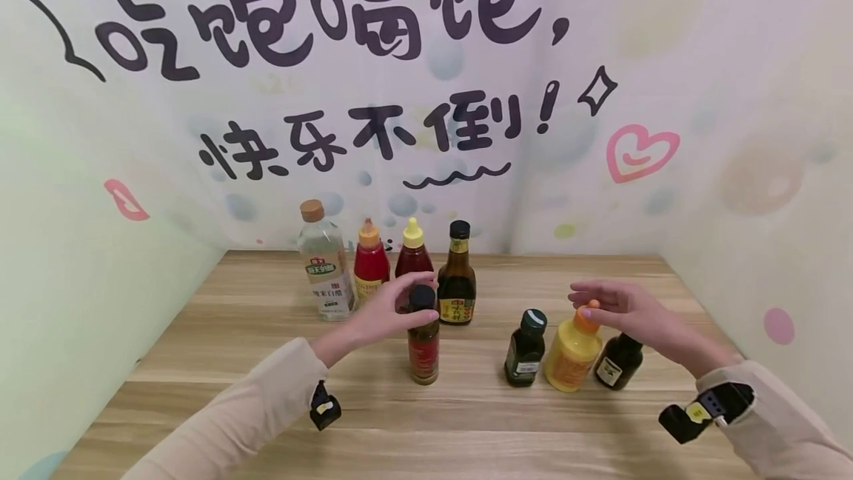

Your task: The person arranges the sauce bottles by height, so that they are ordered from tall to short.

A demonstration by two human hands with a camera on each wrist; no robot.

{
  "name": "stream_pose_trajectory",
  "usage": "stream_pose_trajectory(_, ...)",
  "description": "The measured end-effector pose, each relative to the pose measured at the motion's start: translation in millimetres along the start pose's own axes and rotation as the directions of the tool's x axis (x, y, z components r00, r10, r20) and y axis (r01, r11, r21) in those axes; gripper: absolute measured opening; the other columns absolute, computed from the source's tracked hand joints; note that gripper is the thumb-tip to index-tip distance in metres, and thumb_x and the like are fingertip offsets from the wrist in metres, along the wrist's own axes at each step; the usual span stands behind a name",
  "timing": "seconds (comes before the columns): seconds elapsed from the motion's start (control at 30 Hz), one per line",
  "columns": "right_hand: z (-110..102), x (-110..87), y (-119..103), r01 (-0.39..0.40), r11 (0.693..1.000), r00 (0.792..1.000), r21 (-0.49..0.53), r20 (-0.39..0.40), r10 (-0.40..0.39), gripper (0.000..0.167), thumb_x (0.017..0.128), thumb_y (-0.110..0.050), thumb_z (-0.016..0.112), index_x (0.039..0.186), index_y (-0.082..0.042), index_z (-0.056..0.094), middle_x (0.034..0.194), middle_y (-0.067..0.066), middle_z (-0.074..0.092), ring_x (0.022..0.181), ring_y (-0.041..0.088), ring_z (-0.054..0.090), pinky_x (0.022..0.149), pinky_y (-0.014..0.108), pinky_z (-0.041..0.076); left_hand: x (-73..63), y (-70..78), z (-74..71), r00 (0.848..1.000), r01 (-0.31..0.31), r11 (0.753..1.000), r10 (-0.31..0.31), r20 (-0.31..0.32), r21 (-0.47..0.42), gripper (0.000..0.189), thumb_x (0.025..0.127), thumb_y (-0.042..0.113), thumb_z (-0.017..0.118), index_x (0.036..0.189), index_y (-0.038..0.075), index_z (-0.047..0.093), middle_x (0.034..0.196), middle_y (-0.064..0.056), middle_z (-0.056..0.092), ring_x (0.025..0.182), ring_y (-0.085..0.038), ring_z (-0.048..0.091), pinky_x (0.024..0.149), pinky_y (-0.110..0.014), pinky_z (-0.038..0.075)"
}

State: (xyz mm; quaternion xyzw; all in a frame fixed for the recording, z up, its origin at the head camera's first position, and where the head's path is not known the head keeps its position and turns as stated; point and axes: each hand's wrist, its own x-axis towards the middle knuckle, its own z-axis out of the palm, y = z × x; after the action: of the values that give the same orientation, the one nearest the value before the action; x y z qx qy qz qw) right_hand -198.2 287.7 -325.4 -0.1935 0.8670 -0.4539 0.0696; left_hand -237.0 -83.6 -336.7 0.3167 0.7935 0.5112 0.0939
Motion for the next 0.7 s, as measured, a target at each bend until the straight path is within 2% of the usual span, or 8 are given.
stream_pose_trajectory(0.1,2,-0.5,1,0.002,1.000,1.000,0.027,-0.002,-0.002,0.043,0.088,-0.016,0.056,0.123,0.007,0.045,0.117,0.023,0.052,0.103,0.017,0.055,0.080,0.023,0.046,-0.9,-3.9,3.1,1.000,0.019,0.999,-0.020,-0.003,-0.031,0.053,0.085,0.019,0.061,0.132,0.007,0.039,0.123,-0.014,0.049,0.109,-0.025,0.051,0.088,-0.039,0.043)
stream_pose_trajectory(0.2,2,-1.5,2,-0.008,0.999,1.000,0.049,-0.003,0.008,0.040,0.087,-0.016,0.057,0.119,0.007,0.048,0.114,0.022,0.053,0.098,0.008,0.056,0.079,0.022,0.046,-1.6,-7.3,5.2,0.999,0.033,0.997,-0.034,-0.011,-0.065,0.052,0.085,0.019,0.061,0.131,0.007,0.040,0.120,-0.015,0.052,0.107,-0.024,0.053,0.087,-0.038,0.043)
stream_pose_trajectory(0.47,3,-4.5,8,-0.018,0.998,1.000,0.067,-0.015,0.019,0.034,0.086,-0.017,0.057,0.111,0.005,0.054,0.112,0.022,0.054,0.090,0.010,0.058,0.074,0.032,0.050,-4.1,-13.7,9.6,0.999,0.046,0.988,-0.049,-0.019,-0.145,0.049,0.085,0.019,0.060,0.126,-0.001,0.043,0.114,-0.017,0.057,0.105,-0.024,0.054,0.087,-0.036,0.044)
stream_pose_trajectory(0.7,4,-6.1,12,-0.005,0.998,1.000,0.060,-0.016,0.006,0.032,0.087,-0.016,0.057,0.111,0.004,0.054,0.110,0.018,0.056,0.089,0.011,0.058,0.073,0.030,0.050,-3.7,-15.9,11.5,0.999,0.031,0.988,-0.035,-0.025,-0.153,0.048,0.085,0.019,0.060,0.125,-0.002,0.044,0.114,-0.017,0.057,0.105,-0.024,0.054,0.087,-0.035,0.044)
